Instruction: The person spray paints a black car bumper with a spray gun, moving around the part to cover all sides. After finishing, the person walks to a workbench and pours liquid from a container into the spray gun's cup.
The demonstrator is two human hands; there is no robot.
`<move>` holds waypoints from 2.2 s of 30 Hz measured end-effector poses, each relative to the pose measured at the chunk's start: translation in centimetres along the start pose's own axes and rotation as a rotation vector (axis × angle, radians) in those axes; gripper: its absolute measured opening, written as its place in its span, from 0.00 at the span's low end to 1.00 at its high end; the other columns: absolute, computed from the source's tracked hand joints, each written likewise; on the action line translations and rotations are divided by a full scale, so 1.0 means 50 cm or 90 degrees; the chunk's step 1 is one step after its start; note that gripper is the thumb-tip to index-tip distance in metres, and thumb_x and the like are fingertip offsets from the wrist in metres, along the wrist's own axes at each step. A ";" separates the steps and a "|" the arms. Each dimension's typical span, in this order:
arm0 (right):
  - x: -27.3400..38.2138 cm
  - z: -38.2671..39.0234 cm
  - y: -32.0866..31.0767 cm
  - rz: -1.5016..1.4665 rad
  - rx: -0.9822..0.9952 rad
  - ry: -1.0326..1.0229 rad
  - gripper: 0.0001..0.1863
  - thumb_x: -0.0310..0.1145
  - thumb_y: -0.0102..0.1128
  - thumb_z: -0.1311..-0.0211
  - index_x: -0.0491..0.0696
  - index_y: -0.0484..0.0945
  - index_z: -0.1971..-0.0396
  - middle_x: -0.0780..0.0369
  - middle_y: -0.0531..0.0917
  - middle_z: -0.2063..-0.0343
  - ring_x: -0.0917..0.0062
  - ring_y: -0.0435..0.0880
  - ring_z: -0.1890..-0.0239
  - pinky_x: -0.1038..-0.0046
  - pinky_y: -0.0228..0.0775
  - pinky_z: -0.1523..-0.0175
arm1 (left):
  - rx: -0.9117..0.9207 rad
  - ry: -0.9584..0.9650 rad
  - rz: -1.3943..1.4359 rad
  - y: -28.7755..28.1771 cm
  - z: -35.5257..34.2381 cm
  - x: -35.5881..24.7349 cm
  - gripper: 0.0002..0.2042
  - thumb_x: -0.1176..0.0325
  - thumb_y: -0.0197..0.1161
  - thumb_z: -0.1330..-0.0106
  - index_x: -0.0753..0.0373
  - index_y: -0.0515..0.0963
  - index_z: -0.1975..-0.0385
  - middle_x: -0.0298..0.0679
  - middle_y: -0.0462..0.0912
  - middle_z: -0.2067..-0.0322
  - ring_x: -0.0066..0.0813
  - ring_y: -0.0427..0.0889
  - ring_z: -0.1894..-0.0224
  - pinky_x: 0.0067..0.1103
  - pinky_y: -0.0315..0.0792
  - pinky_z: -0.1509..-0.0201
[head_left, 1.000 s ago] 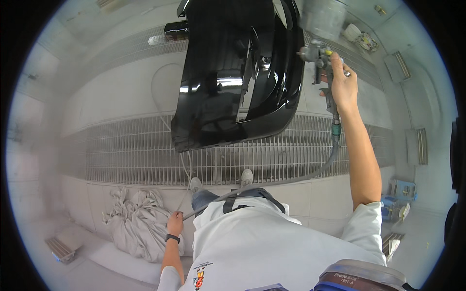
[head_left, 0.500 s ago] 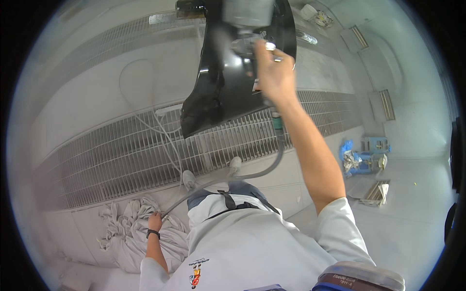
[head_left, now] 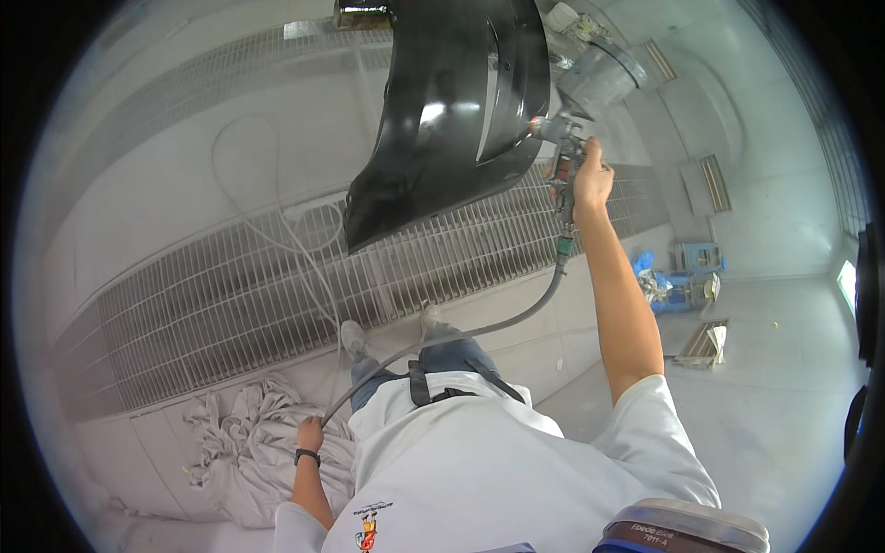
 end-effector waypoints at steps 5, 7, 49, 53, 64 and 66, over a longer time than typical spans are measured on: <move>-0.053 0.053 0.006 0.205 -0.183 -0.087 0.37 0.57 0.56 0.31 0.27 0.78 0.61 0.53 0.79 0.84 0.73 0.78 0.85 0.70 0.69 0.82 | -0.051 0.106 -0.093 -0.009 -0.014 -0.006 0.08 0.72 0.54 0.39 0.64 0.81 0.67 0.52 0.83 0.66 0.56 0.82 0.62 0.45 0.75 0.58; -0.083 0.109 0.067 0.234 -0.092 -0.070 0.27 0.49 0.59 0.28 0.33 0.81 0.60 0.61 0.79 0.80 0.85 0.74 0.77 0.75 0.69 0.72 | -0.062 0.107 -0.126 -0.013 -0.016 0.021 0.06 0.72 0.56 0.41 0.63 0.81 0.69 0.51 0.83 0.68 0.56 0.82 0.63 0.46 0.75 0.60; -0.306 0.441 0.249 -0.033 0.012 -0.318 0.17 0.29 0.63 0.41 0.36 0.82 0.54 0.54 0.86 0.74 0.71 0.85 0.76 0.73 0.76 0.67 | 0.208 0.036 -0.503 -0.467 -0.067 0.188 0.14 0.66 0.52 0.33 0.65 0.83 0.60 0.55 0.85 0.59 0.55 0.83 0.55 0.42 0.77 0.50; -0.353 0.438 0.317 -0.138 0.184 -0.224 0.17 0.31 0.63 0.41 0.36 0.83 0.55 0.54 0.87 0.73 0.72 0.86 0.74 0.74 0.77 0.65 | 0.210 0.030 -0.474 -0.458 -0.048 0.198 0.16 0.61 0.50 0.32 0.64 0.83 0.62 0.57 0.84 0.57 0.60 0.83 0.57 0.44 0.77 0.49; -0.644 -0.001 -0.194 -0.457 -0.013 0.112 0.18 0.47 0.60 0.31 0.45 0.74 0.60 0.56 0.83 0.71 0.73 0.84 0.71 0.72 0.80 0.69 | 0.191 0.125 -0.524 -0.308 -0.128 -0.238 0.10 0.70 0.53 0.36 0.61 0.81 0.61 0.50 0.84 0.58 0.55 0.83 0.58 0.42 0.78 0.56; -0.681 -0.110 -0.285 -0.362 -0.165 0.126 0.22 0.51 0.60 0.32 0.44 0.74 0.61 0.54 0.83 0.71 0.69 0.84 0.76 0.69 0.77 0.78 | 0.169 0.114 -0.416 -0.276 -0.135 -0.329 0.16 0.64 0.48 0.31 0.64 0.82 0.59 0.56 0.83 0.58 0.58 0.82 0.56 0.42 0.75 0.52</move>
Point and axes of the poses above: each hand's wrist, its own z-axis away from the middle knuckle, its own y-axis out of the palm, x = y × z, the point moved 4 cm from there along -z, towards the middle knuckle
